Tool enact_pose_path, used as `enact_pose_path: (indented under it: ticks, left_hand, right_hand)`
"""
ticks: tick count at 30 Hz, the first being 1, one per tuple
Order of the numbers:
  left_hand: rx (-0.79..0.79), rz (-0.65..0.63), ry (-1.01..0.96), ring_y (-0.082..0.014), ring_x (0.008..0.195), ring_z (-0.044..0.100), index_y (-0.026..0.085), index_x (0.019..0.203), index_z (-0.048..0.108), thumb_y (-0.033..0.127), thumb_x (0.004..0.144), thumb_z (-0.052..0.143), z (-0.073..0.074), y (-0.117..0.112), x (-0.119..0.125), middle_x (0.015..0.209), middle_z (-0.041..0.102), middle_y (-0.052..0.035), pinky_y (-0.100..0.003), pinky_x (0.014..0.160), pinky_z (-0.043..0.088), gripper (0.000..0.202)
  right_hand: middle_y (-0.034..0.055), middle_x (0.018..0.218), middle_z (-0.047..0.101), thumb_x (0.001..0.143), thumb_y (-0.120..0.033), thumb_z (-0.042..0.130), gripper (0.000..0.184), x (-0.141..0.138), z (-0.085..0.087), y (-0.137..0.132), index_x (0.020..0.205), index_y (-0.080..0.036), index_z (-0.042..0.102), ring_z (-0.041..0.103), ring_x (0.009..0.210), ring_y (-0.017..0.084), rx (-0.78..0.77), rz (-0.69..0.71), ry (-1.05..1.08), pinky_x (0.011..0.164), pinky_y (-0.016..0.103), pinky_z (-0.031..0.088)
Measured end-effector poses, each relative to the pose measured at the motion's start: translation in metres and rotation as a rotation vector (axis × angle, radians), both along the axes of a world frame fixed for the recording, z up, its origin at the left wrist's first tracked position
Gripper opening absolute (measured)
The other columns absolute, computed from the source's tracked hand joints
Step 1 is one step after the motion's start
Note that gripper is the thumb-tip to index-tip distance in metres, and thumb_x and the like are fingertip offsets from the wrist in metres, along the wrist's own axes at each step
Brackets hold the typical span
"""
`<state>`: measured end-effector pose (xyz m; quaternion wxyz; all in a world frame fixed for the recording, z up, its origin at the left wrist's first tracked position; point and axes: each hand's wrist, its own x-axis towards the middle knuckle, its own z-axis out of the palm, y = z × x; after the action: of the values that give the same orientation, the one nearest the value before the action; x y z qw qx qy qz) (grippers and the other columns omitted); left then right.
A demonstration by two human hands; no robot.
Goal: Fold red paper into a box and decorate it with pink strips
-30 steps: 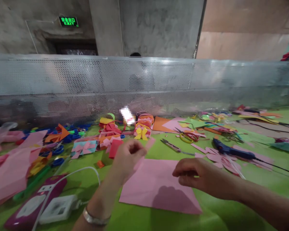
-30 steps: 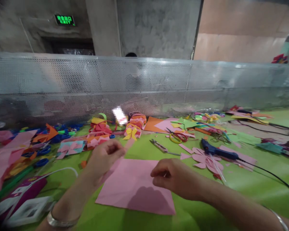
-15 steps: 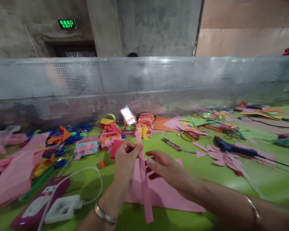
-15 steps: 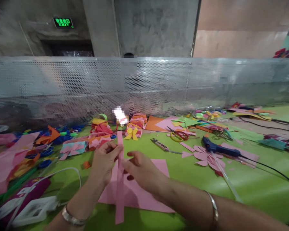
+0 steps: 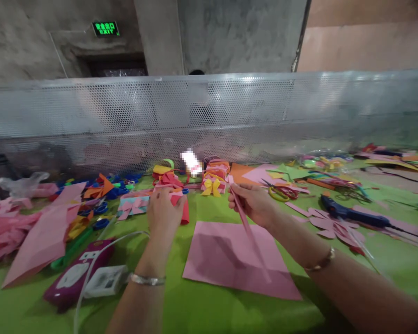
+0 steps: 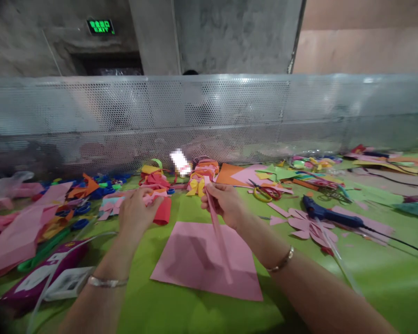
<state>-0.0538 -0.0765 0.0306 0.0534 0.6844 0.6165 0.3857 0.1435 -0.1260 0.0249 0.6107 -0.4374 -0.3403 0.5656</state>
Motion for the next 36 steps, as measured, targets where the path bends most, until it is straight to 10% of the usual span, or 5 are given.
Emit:
enact_pose_path:
  ticks: [4,9,22,30,36]
  left_hand:
    - [-0.211,0.105,0.135,-0.0381,0.113,0.050,0.008,0.114,0.052,0.029,0.067,0.065,-0.013,0.014,-0.010,0.117,0.057,-0.0250,-0.047,0.090,0.039,0.052]
    - [-0.190,-0.031,0.037,-0.0257,0.083,0.065,0.013,0.113,0.055,0.010,0.062,0.065,-0.022,0.018,-0.003,0.088,0.070,-0.0105,-0.034,0.075,0.048,0.052]
    - [0.706,-0.361,-0.059,-0.0167,0.080,0.054,0.019,0.064,0.064,-0.002,0.066,0.058,-0.020,-0.007,0.019,0.080,0.059,-0.0027,-0.030,0.072,0.046,0.022]
    - [0.675,-0.436,-0.073,-0.0165,0.079,0.053,0.020,0.063,0.064,-0.002,0.064,0.056,-0.025,-0.008,0.023,0.079,0.056,-0.0019,-0.030,0.072,0.044,0.023]
    - [0.097,-0.498,-0.694,-0.0168,0.098,0.052,0.022,0.081,0.063,0.000,0.055,0.055,-0.020,-0.010,0.024,0.097,0.054,-0.0012,-0.029,0.085,0.043,0.036]
  right_hand:
    - [-0.0036,0.047,0.050,0.082,-0.018,0.056,0.018,0.008,-0.020,0.010,0.064,-0.014,0.054,0.045,0.039,0.005,-0.064,0.106,0.013,0.042,0.018,0.037]
    - [-0.0009,0.052,0.053,0.077,-0.014,0.059,0.012,0.007,-0.030,0.006,0.065,-0.014,0.056,0.049,0.045,0.007,-0.085,0.166,0.039,0.045,0.020,0.041]
    - [-0.0003,0.059,0.053,0.056,-0.030,0.078,0.031,0.010,-0.026,0.006,0.060,-0.013,0.053,0.033,0.045,0.002,0.060,0.073,0.041,0.037,0.015,0.019]
    - [-0.0073,0.047,0.042,0.043,-0.026,0.080,0.035,0.004,-0.027,0.005,0.057,-0.016,0.050,0.031,0.042,0.003,0.062,0.008,-0.012,0.038,0.017,0.015]
    - [-0.0090,0.042,0.036,0.045,-0.022,0.073,0.033,0.009,-0.026,0.006,0.051,-0.019,0.041,0.026,0.039,0.002,0.095,-0.066,-0.087,0.038,0.020,0.011]
